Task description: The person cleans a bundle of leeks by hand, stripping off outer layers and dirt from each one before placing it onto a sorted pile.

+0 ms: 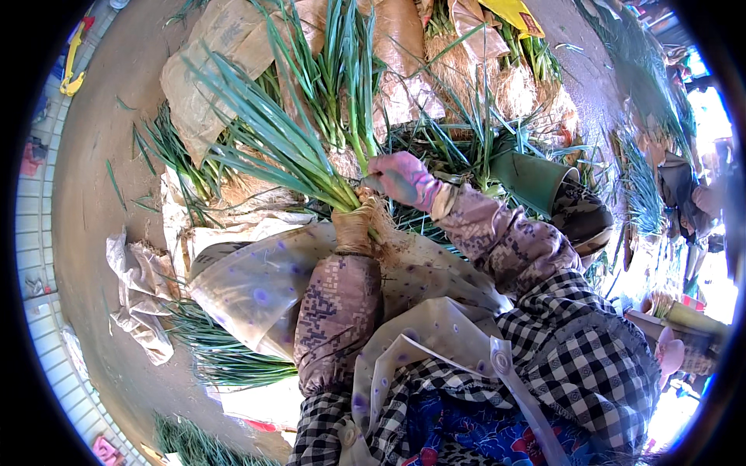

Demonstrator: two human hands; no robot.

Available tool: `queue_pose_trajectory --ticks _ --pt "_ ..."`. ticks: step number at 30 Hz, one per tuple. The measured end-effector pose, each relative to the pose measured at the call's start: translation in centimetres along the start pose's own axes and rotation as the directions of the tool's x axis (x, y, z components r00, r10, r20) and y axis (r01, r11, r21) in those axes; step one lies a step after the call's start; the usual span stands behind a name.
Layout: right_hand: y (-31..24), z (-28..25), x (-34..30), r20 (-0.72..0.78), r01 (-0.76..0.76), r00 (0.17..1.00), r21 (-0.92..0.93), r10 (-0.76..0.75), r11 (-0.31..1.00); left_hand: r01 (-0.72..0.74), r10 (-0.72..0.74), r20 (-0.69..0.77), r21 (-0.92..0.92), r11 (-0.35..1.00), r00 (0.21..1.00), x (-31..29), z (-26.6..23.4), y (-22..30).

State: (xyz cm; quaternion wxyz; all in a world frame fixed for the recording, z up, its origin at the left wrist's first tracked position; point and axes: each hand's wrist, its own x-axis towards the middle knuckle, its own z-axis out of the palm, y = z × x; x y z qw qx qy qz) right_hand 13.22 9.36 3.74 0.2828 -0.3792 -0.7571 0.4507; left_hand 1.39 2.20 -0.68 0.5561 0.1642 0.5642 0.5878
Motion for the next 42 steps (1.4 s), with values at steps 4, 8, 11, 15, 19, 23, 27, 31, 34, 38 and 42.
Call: queue_pose_trajectory --ticks 4,8,11,15,19,23,27,31,34,38,42 --pt "-5.6 1.4 -2.3 0.263 -0.047 0.965 0.097 0.019 0.994 0.156 -0.109 0.142 -0.38 0.912 0.984 2.7 -2.1 -3.9" --pt "-5.5 -1.2 -4.1 0.527 0.202 0.839 -0.073 -0.134 0.977 0.062 -0.051 0.09 -0.128 0.99 0.995 0.6 -1.0 -0.4" --pt "-0.5 -3.4 -5.2 0.61 0.165 0.771 -0.466 0.181 0.869 0.178 -0.161 0.083 -0.292 0.939 0.983 0.6 -0.6 0.1" --pt "1.3 -4.5 -4.5 0.197 -0.135 0.958 -0.338 0.21 0.932 0.252 -0.232 0.102 -0.303 0.919 0.968 0.3 -1.1 0.2" --pt "3.4 -1.9 -1.3 0.246 -0.293 0.943 0.295 0.224 0.91 0.246 -0.216 0.132 -0.288 0.925 0.967 0.3 -0.8 0.8" --pt "-0.5 0.8 -1.9 0.215 0.036 0.971 0.299 -0.104 0.953 0.243 -0.234 0.066 -0.298 0.923 0.97 1.1 -2.8 -0.3" --pt "-3.9 -1.0 -4.9 0.611 0.167 0.781 0.002 -0.133 0.986 0.225 -0.218 0.055 -0.245 0.943 0.974 1.3 -3.2 0.1" --pt "0.3 -2.9 -5.3 0.398 0.073 0.886 -0.627 0.238 0.776 0.214 -0.151 0.175 -0.439 0.873 0.973 1.0 -2.0 -0.6" --pt "2.2 -3.5 -2.4 0.226 -0.434 0.862 -0.137 0.455 0.89 0.346 -0.313 0.164 -0.599 0.722 0.936 0.1 -0.7 1.0" --pt "1.8 -0.8 0.9 0.289 -0.454 0.862 0.805 0.417 0.382 0.506 -0.117 0.563 -0.607 0.613 0.818 1.2 -2.1 -0.9" --pt "0.3 1.2 3.1 0.279 -0.397 0.912 0.786 0.301 0.473 0.666 0.067 0.789 -0.557 0.496 0.611 2.0 -2.5 -2.2"
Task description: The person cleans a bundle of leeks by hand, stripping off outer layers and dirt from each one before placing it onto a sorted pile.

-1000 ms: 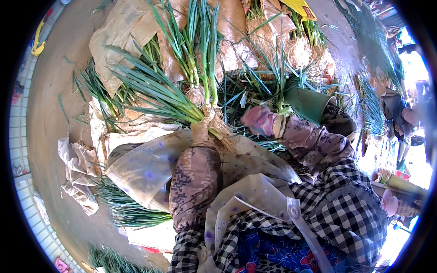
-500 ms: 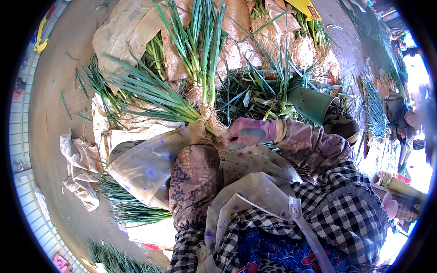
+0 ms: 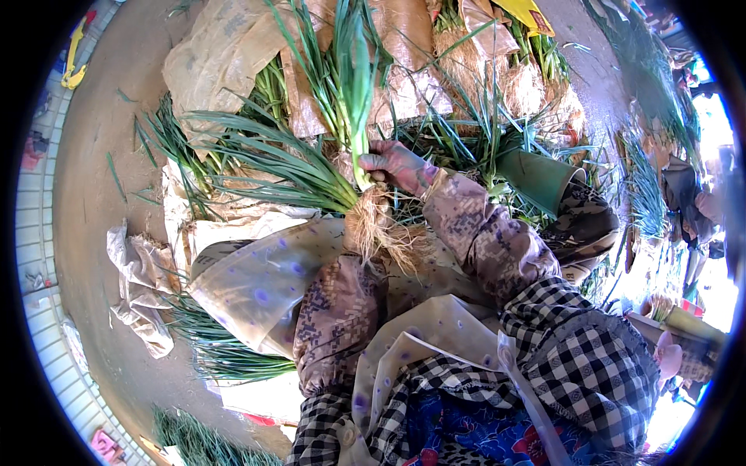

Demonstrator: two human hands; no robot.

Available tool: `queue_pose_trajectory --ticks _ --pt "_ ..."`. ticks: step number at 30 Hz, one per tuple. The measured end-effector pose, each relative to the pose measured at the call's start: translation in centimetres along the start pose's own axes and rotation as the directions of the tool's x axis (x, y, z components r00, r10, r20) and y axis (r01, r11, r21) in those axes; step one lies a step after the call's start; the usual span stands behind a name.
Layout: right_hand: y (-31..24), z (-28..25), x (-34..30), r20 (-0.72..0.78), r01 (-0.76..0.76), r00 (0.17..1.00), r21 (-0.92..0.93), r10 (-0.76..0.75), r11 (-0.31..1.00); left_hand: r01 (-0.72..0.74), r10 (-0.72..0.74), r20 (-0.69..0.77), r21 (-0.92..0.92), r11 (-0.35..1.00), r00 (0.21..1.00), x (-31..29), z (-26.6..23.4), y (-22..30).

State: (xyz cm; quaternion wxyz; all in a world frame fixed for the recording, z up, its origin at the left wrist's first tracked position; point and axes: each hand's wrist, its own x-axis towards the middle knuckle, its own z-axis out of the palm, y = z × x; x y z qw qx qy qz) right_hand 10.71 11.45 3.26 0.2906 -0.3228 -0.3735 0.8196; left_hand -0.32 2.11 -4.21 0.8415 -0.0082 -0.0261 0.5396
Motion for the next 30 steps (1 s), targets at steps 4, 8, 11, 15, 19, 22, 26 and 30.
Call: queue_pose_trajectory --ticks 4,8,11,15,19,22,26,30 --pt "-1.4 1.0 0.1 -0.041 0.173 0.968 -0.611 -0.249 0.773 -0.135 0.138 -0.256 0.03 0.99 0.957 -0.5 0.2 0.5" --pt "0.2 0.1 0.3 0.053 0.237 0.901 -0.892 -0.43 0.386 -0.167 0.354 -0.535 0.367 0.915 0.767 0.1 3.3 -1.5" --pt "1.9 -2.1 0.1 -0.196 0.094 0.949 -0.574 -0.248 0.814 -0.019 0.287 -0.598 0.413 0.91 0.748 -0.5 2.2 -0.6" --pt "3.0 -3.9 -0.2 -0.472 -0.205 0.78 -0.814 -0.412 0.544 0.029 0.457 -0.621 0.612 0.79 0.637 -0.1 1.6 -0.8" --pt "2.1 -9.7 -0.3 -0.475 -0.161 0.736 -0.814 -0.482 0.558 -0.014 0.526 -0.609 0.646 0.763 0.594 -0.5 5.0 -0.4" --pt "1.4 -8.9 -0.2 -0.286 0.079 0.869 -0.727 -0.405 0.682 -0.04 0.5 -0.603 0.613 0.789 0.622 -0.4 1.8 -0.1" --pt "0.5 -3.3 -0.6 -0.252 -0.014 0.957 -0.531 -0.142 0.848 0.019 0.394 -0.601 0.564 0.826 0.695 -0.3 2.6 -1.5" --pt "0.5 -1.2 -1.1 -0.079 0.024 0.996 -0.18 -0.039 0.983 0.018 0.317 -0.55 0.519 0.855 0.772 -0.6 2.3 -1.2"
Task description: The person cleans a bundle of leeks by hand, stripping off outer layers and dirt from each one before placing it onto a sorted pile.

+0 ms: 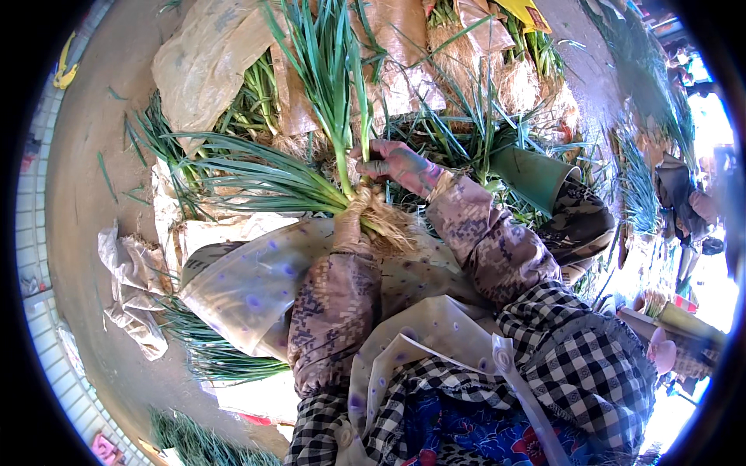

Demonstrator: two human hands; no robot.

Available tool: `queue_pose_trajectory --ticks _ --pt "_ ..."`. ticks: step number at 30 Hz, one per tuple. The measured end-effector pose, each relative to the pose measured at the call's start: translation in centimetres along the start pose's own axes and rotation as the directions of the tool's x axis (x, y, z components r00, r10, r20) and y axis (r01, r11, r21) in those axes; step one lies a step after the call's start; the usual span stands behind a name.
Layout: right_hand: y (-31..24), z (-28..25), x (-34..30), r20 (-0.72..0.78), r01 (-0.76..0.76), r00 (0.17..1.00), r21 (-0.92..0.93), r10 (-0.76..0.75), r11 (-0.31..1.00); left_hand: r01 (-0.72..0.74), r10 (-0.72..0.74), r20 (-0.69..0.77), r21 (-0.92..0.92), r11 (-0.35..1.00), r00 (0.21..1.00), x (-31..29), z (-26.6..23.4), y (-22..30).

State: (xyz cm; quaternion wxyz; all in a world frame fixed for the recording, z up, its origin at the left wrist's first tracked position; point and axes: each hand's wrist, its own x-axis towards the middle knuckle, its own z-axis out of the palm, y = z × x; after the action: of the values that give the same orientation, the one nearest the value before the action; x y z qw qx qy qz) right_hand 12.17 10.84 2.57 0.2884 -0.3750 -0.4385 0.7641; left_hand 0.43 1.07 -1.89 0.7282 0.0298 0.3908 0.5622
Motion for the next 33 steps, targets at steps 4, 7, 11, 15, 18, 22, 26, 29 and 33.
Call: queue_pose_trajectory --ticks 4,7,11,15,18,22,26,29,33 --pt "-0.5 -0.3 -0.2 0.023 -0.028 0.999 -0.033 0.029 0.999 -0.031 0.055 0.124 -0.19 0.981 0.991 0.0 0.0 1.2" --pt "-0.9 1.3 -0.4 -0.029 0.008 0.999 -0.191 -0.013 0.982 -0.063 0.067 0.014 -0.202 0.977 0.998 -0.6 0.4 1.2" --pt "2.6 0.7 0.8 -0.068 0.458 0.856 -0.357 -0.512 0.814 -0.037 0.041 0.017 -0.226 0.973 0.999 0.0 0.5 0.9" --pt "2.2 2.0 -0.4 0.045 0.437 0.82 -0.693 -0.57 0.574 -0.027 0.044 0.063 -0.245 0.969 0.997 0.0 -1.0 0.8" --pt "-1.3 4.2 -3.5 0.201 0.298 0.856 -0.945 -0.476 0.136 0.009 -0.035 -0.094 -0.264 0.965 0.995 -1.1 -0.7 0.7" --pt "-0.6 4.0 -4.3 0.286 0.358 0.84 -0.931 -0.462 0.074 0.053 -0.077 -0.127 -0.18 0.982 0.989 -1.4 0.2 1.0" --pt "0.6 7.5 -6.4 0.422 0.629 0.68 -0.756 -0.6 0.181 0.048 -0.063 -0.086 -0.163 0.985 0.994 -0.5 0.4 0.8" --pt "-1.5 6.2 -7.7 0.415 0.551 0.831 -0.707 -0.371 0.443 0.009 -0.018 -0.056 -0.157 0.988 0.998 -0.3 0.2 1.2" --pt "-3.8 -2.2 -7.9 0.059 0.269 0.947 -0.686 -0.317 0.676 -0.023 0.016 -0.047 -0.148 0.989 0.999 1.5 0.0 1.0"
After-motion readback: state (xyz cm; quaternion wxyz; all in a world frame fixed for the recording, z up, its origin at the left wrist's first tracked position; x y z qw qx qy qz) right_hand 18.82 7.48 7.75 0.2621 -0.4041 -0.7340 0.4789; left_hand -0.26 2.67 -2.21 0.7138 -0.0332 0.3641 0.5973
